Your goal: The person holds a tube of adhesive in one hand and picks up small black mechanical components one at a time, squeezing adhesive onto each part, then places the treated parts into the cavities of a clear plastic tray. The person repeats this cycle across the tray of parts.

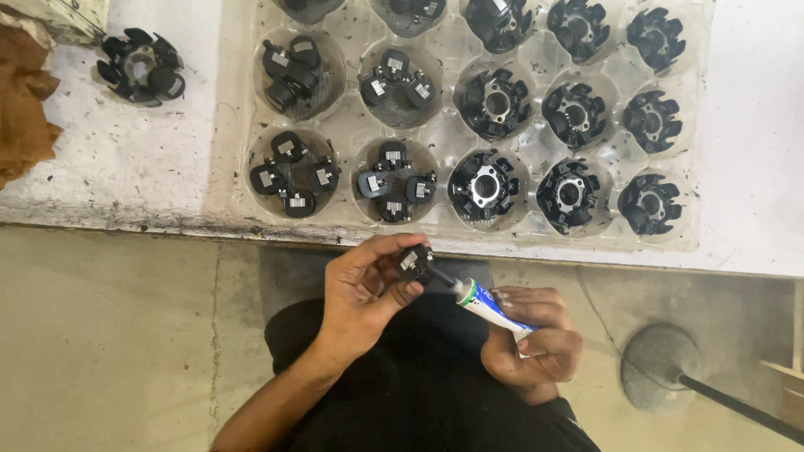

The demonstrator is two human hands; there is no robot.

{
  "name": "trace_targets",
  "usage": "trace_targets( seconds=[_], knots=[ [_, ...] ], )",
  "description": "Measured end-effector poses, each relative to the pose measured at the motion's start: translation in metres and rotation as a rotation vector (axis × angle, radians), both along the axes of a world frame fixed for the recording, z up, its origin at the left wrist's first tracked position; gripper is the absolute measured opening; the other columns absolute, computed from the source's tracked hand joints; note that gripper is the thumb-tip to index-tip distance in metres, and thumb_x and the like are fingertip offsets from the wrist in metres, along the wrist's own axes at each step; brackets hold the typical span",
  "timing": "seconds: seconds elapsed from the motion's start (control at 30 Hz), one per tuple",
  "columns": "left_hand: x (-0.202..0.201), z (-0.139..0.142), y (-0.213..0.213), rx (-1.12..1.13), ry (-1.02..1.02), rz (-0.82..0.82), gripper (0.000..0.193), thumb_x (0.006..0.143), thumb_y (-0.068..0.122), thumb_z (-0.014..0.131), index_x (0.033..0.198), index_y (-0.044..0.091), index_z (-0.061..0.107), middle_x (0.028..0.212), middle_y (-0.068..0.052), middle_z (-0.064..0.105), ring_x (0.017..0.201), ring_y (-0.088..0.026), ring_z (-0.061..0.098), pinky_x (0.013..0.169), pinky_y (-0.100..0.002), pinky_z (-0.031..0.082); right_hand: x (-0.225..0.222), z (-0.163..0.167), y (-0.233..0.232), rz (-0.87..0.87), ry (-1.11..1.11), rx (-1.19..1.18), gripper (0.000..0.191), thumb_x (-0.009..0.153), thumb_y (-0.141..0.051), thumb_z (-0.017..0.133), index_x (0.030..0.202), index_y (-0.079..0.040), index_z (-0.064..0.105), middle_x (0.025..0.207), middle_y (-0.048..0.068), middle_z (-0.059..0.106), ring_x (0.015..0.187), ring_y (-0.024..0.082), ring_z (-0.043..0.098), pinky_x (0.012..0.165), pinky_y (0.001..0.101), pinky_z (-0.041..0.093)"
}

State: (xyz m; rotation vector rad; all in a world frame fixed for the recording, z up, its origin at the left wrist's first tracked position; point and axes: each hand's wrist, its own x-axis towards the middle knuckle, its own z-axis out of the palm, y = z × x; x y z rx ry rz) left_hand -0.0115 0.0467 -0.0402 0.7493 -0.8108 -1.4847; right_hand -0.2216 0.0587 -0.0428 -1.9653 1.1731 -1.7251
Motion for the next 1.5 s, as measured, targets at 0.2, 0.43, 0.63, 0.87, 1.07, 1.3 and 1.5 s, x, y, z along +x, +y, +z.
trace_targets(
  seconds=[0.2, 0.43, 0.63, 0.87, 1.07, 1.3, 1.5],
  knots=[
    [-0.003, -0.010, 0.007, 0.120, 0.154, -0.121, 0.045, 0.096, 0.008, 0.076, 0.137, -0.002, 0.061, 0.136, -0.015, 0.068, 0.105, -0.019, 0.072, 0.096, -0.035, 0.063, 0.000, -0.007, 0.003, -0.023, -0.139, 0.010, 0.043, 0.087, 0.009, 0.070, 0.099, -0.011, 0.035, 0.095, 0.014, 0.066, 0.091, 0.030, 0.073, 0.074, 0.0385, 0.069],
    [-0.002, -0.014, 0.010, 0.123, 0.161, -0.165, 0.043, 0.096, 0.011, 0.077, 0.134, -0.002, 0.062, 0.137, -0.015, 0.067, 0.104, -0.019, 0.072, 0.092, -0.036, 0.063, -0.001, -0.013, -0.002, -0.026, -0.090, -0.053, 0.042, 0.078, 0.018, 0.066, 0.089, -0.011, 0.038, 0.087, 0.014, 0.066, 0.083, 0.030, 0.073, 0.073, 0.0426, 0.067],
    [-0.003, -0.017, 0.011, 0.162, 0.241, -0.164, 0.045, 0.095, 0.016, 0.078, 0.134, -0.001, 0.063, 0.136, -0.016, 0.068, 0.099, -0.020, 0.072, 0.089, -0.037, 0.064, -0.001, -0.010, 0.001, -0.022, -0.081, -0.014, 0.043, 0.078, 0.019, 0.068, 0.089, -0.011, 0.038, 0.087, 0.014, 0.066, 0.083, 0.031, 0.073, 0.071, 0.0406, 0.066],
    [-0.002, -0.023, 0.012, 0.172, 0.317, -0.178, 0.043, 0.097, 0.022, 0.076, 0.132, -0.001, 0.067, 0.134, -0.017, 0.069, 0.097, -0.021, 0.072, 0.085, -0.039, 0.065, -0.004, -0.004, -0.001, 0.017, -0.020, -0.013, 0.041, 0.075, 0.018, 0.066, 0.088, -0.011, 0.038, 0.087, 0.015, 0.066, 0.081, 0.032, 0.073, 0.074, 0.0440, 0.067],
    [0.002, -0.016, 0.006, 0.170, 0.349, -0.142, 0.039, 0.096, 0.016, 0.078, 0.130, -0.001, 0.067, 0.132, -0.018, 0.070, 0.094, -0.020, 0.072, 0.083, -0.037, 0.065, -0.008, -0.002, 0.001, 0.004, -0.023, 0.028, 0.044, 0.076, 0.014, 0.071, 0.092, -0.010, 0.038, 0.088, 0.016, 0.066, 0.080, 0.032, 0.073, 0.072, 0.0420, 0.065],
    [0.050, 0.018, -0.080, -0.175, -0.379, 0.057, 0.044, 0.085, -0.014, 0.079, 0.124, 0.000, 0.065, 0.116, -0.011, 0.073, 0.102, -0.019, 0.076, 0.089, -0.032, 0.067, -0.005, -0.017, -0.002, -0.057, -0.461, -0.072, 0.046, 0.088, 0.004, 0.080, 0.100, -0.013, 0.039, 0.096, 0.013, 0.065, 0.080, 0.024, 0.067, 0.072, 0.0409, 0.066],
    [0.072, 0.048, -0.164, -0.461, -1.193, 0.012, 0.041, 0.081, 0.010, 0.090, 0.119, 0.008, 0.074, 0.109, -0.005, 0.075, 0.085, -0.014, 0.073, 0.075, -0.029, 0.061, -0.004, -0.014, 0.000, -0.060, -0.456, 0.011, 0.045, 0.091, 0.005, 0.079, 0.101, -0.014, 0.039, 0.094, 0.011, 0.065, 0.085, 0.024, 0.067, 0.075, 0.0397, 0.065]
  ],
)
